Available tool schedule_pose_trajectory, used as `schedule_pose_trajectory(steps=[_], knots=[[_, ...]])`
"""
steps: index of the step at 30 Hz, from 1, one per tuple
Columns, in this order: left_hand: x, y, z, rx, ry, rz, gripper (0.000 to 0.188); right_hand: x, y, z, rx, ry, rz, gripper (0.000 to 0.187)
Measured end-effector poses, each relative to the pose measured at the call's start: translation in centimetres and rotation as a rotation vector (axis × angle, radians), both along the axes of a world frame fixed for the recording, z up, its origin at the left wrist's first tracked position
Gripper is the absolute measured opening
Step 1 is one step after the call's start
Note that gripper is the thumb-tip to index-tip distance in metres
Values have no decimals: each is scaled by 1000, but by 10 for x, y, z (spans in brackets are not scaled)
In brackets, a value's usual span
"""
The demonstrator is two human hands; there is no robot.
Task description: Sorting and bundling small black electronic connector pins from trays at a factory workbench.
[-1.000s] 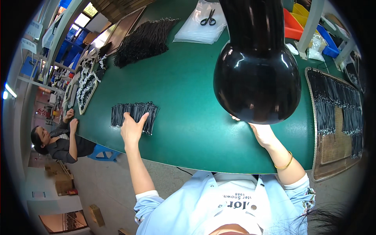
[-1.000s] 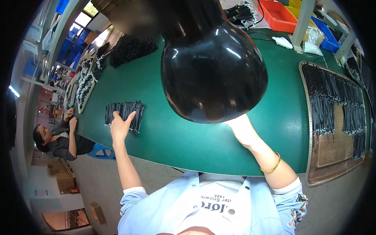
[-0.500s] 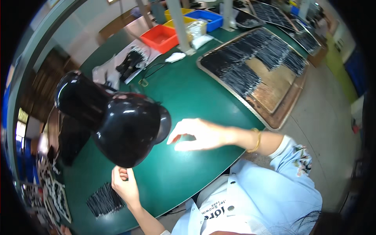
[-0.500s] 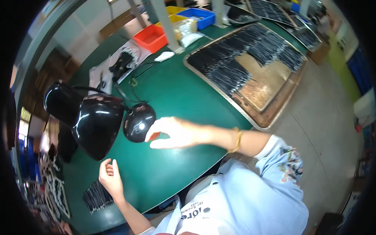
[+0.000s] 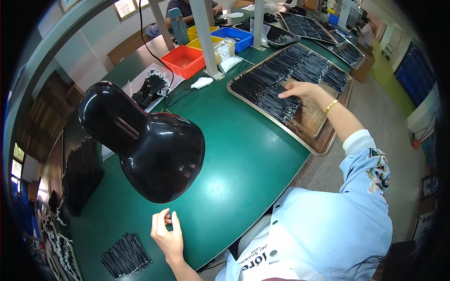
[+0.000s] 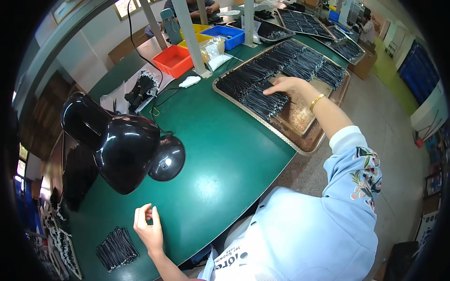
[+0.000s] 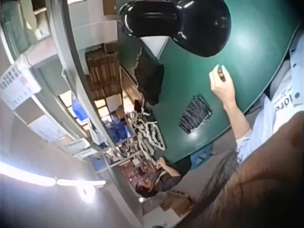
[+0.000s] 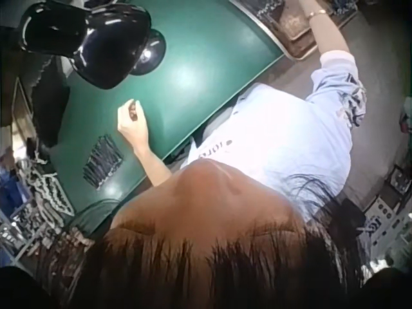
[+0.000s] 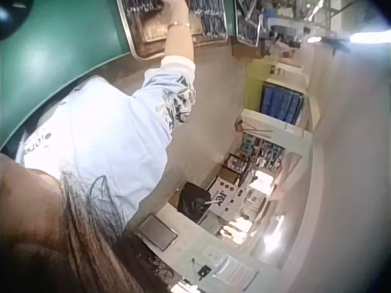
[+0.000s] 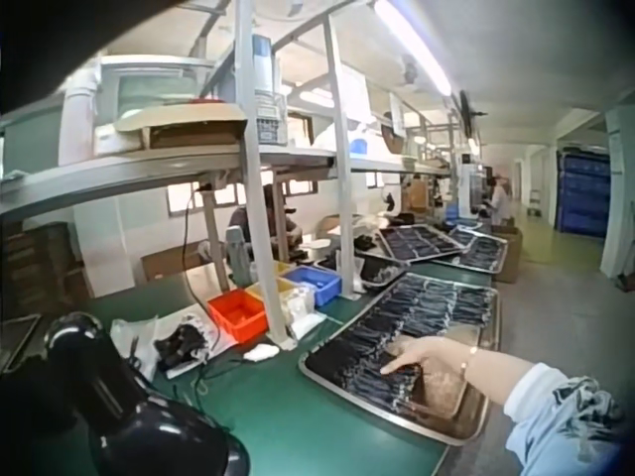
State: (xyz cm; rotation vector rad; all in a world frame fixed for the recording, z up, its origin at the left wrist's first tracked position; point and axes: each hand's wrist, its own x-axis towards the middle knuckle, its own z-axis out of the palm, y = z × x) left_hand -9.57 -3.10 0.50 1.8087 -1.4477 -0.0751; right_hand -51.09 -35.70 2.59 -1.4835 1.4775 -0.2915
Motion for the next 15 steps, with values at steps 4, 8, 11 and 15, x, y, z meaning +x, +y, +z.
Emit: schedule_pose_trajectory(steps=[4,8,11,15], knots=[[-2,-2,1,9,0,-19,11,-18,-25,-23,8,135,91,59],[-3,-2,1,29,-5,-14,11,0,-12,-7,58,102,22,55],[-4,-3,0,51,-5,-26,11,-4,-16,-14,-92,196,-33,49],[-2,-2,-2,75,1,-38,11,-8,-12,-14,-38,188,-116,50]])
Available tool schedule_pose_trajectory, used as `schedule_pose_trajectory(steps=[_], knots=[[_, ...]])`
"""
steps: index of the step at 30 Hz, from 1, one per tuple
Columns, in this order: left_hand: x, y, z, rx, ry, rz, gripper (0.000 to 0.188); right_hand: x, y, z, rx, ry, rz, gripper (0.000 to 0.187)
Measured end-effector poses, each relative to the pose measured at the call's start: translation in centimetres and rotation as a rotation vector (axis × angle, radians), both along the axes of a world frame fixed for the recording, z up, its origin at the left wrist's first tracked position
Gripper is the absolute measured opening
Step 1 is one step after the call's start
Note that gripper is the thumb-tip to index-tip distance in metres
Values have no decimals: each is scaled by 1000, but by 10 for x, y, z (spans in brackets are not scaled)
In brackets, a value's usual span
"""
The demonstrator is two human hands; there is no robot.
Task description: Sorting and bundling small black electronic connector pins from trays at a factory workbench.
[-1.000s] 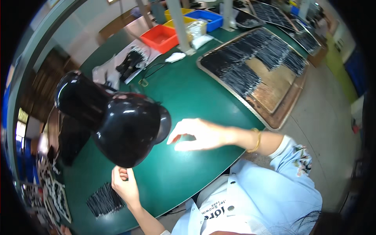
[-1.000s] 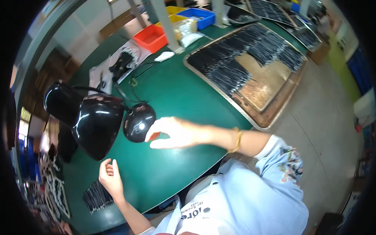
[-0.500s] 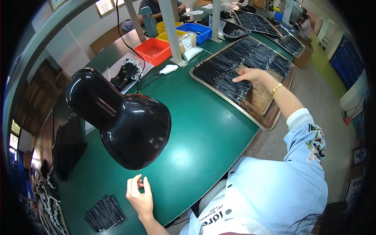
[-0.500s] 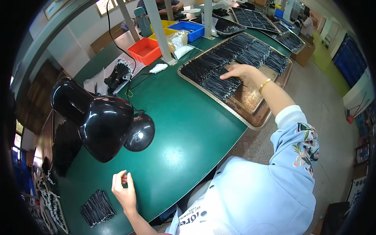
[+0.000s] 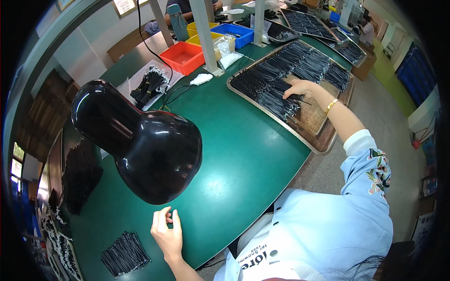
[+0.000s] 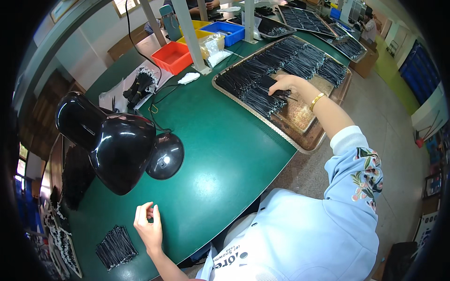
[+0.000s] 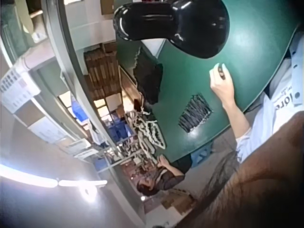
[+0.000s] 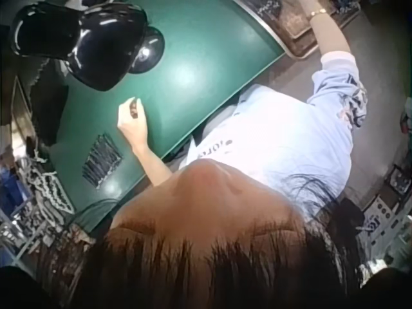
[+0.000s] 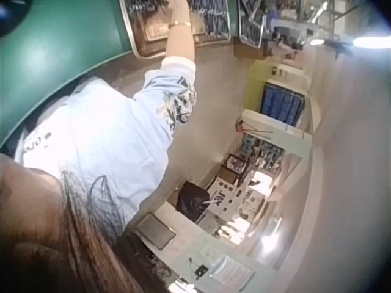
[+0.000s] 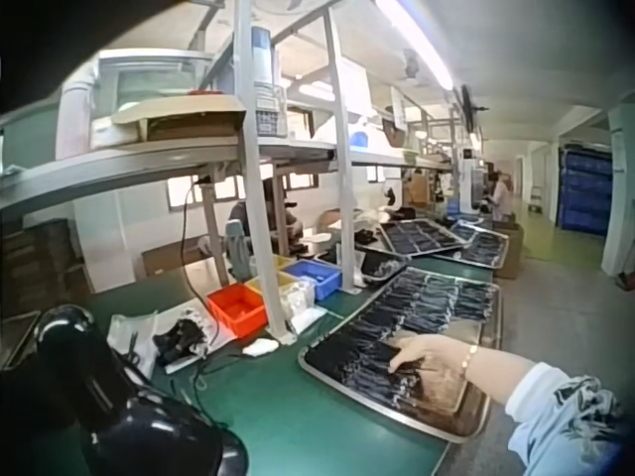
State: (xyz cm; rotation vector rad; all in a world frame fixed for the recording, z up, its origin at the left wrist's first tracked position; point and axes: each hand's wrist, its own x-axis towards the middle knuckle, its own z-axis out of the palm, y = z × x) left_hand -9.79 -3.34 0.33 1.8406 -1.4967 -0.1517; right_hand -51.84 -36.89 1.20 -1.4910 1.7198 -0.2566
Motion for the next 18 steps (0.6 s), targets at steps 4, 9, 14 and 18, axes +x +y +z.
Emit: schedule_pose_trajectory(steps=[4,9,14,18], knots=[[0,-1,-1,11,1,-11,11,-27,-9,-18,-61,-61,-73,46],[1,0,-2,19,5,-14,11,-33,11,12,112,-493,-31,31],[1,-1,-3,21,19,-16,11,-35,23,6,97,-693,-229,12],[0,-1,-4,35,17,-11,11,-26,28,0,-22,-694,-391,19]])
